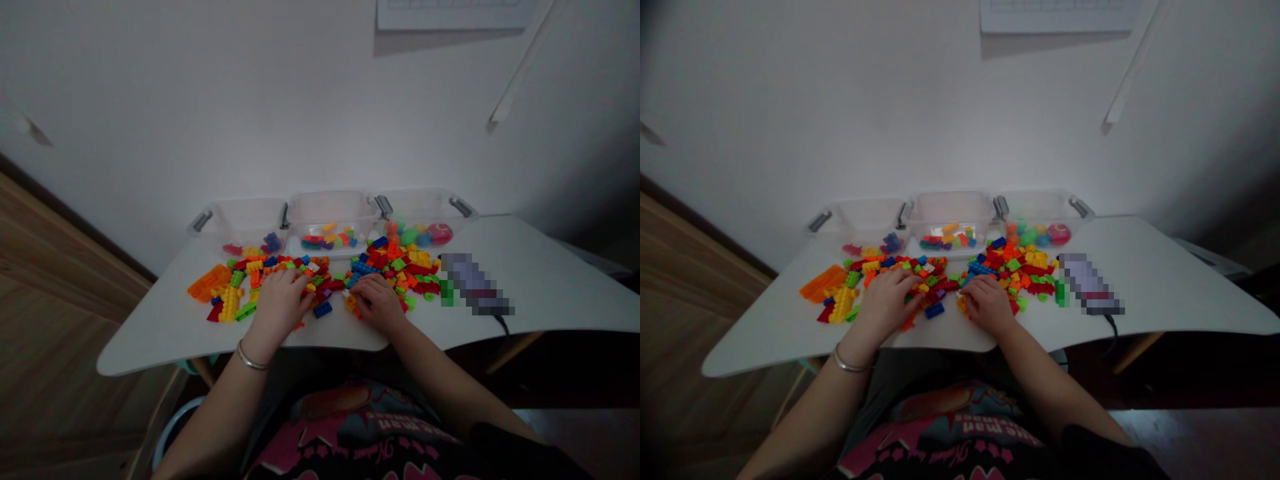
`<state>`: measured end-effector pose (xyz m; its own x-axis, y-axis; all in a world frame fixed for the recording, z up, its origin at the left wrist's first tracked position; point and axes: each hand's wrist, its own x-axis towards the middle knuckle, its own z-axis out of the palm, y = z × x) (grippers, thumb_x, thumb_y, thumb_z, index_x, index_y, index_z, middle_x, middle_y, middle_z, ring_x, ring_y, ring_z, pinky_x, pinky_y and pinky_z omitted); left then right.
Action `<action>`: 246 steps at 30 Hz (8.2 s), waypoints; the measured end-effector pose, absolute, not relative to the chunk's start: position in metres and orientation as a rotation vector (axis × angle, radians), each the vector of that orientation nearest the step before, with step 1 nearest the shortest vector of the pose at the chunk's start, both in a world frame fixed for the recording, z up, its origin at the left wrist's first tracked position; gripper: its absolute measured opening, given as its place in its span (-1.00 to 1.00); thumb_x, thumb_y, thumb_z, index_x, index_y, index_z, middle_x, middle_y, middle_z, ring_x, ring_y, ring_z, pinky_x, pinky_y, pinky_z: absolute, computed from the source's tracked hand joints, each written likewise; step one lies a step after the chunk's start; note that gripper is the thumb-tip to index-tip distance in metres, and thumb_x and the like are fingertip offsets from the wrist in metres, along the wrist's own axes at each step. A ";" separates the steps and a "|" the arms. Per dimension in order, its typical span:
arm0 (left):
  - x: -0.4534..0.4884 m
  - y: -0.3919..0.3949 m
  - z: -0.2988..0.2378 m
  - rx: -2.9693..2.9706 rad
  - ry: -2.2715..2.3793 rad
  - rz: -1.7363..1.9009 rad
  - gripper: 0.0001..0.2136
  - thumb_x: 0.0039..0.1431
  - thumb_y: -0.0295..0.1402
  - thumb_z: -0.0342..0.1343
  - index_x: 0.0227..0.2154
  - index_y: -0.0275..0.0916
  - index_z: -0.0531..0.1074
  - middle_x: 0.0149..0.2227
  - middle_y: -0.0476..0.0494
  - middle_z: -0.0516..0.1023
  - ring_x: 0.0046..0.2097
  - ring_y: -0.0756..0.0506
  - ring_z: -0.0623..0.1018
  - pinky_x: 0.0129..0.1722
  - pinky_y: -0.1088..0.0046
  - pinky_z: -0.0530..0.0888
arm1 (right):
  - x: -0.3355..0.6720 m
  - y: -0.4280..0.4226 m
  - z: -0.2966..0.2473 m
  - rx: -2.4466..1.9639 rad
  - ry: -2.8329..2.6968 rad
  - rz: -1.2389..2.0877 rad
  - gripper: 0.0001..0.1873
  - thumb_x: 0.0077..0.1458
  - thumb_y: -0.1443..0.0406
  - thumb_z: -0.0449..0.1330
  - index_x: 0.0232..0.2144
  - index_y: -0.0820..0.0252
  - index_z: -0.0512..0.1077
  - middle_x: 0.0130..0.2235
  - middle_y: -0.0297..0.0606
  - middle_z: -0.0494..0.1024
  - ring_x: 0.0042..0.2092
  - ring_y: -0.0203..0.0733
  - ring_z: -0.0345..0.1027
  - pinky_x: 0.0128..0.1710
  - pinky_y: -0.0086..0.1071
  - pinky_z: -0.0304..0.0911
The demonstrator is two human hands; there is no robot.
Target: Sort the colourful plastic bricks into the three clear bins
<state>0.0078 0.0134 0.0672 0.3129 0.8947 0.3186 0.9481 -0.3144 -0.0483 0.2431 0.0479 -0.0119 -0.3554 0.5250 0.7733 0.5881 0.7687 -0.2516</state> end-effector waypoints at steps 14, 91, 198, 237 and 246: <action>0.012 0.017 0.045 -2.290 -1.734 -0.278 -0.69 0.14 -0.40 0.16 -0.03 -0.17 0.50 -0.03 -0.22 0.52 -0.04 -0.29 0.46 -0.07 0.11 0.43 | 0.244 0.049 -0.013 -0.834 -2.038 -0.046 -0.80 0.11 0.47 0.11 -0.34 0.11 0.48 -0.33 -0.22 0.58 -0.18 -0.11 0.41 -0.10 -0.21 0.39; 0.023 0.038 0.017 -2.353 -1.676 -0.678 -0.47 0.11 -0.36 0.19 0.17 -0.21 0.30 0.10 -0.28 0.46 0.07 -0.26 0.47 0.06 0.18 0.39 | 0.202 0.071 0.020 -1.268 -2.165 0.138 -0.90 0.07 0.25 0.28 -0.34 0.14 0.48 -0.19 -0.16 0.60 -0.12 -0.04 0.45 -0.06 -0.19 0.34; 0.003 0.057 0.033 -2.565 -1.883 -1.023 -0.72 0.27 -0.29 0.02 -0.06 -0.24 0.51 -0.08 -0.21 0.60 -0.01 -0.19 0.53 0.08 0.16 0.42 | 0.207 0.072 -0.010 -1.035 -1.908 0.486 -0.42 -0.06 0.31 0.26 0.08 0.13 0.37 0.02 -0.09 0.52 0.06 0.03 0.40 0.14 -0.01 0.28; 0.026 0.066 0.024 -2.201 -1.959 -2.149 -0.87 0.27 -0.34 -0.02 -0.16 -0.18 0.33 -0.24 -0.10 0.52 -0.20 -0.06 0.54 -0.17 0.36 0.50 | 0.207 0.073 -0.013 -1.058 -1.867 0.491 -0.42 -0.01 0.28 0.26 0.11 0.21 0.37 0.05 -0.02 0.50 0.08 0.04 0.40 0.16 -0.04 0.29; -0.033 0.097 0.074 -1.481 -1.595 -2.519 -0.73 0.27 -0.17 0.06 -0.11 -0.20 0.23 -0.36 0.03 0.39 -0.33 0.03 0.48 -0.32 0.52 0.47 | 0.207 0.072 -0.009 -1.085 -1.876 0.504 -0.43 0.00 0.27 0.26 0.10 0.21 0.38 0.04 -0.02 0.51 0.08 0.02 0.39 0.16 -0.05 0.29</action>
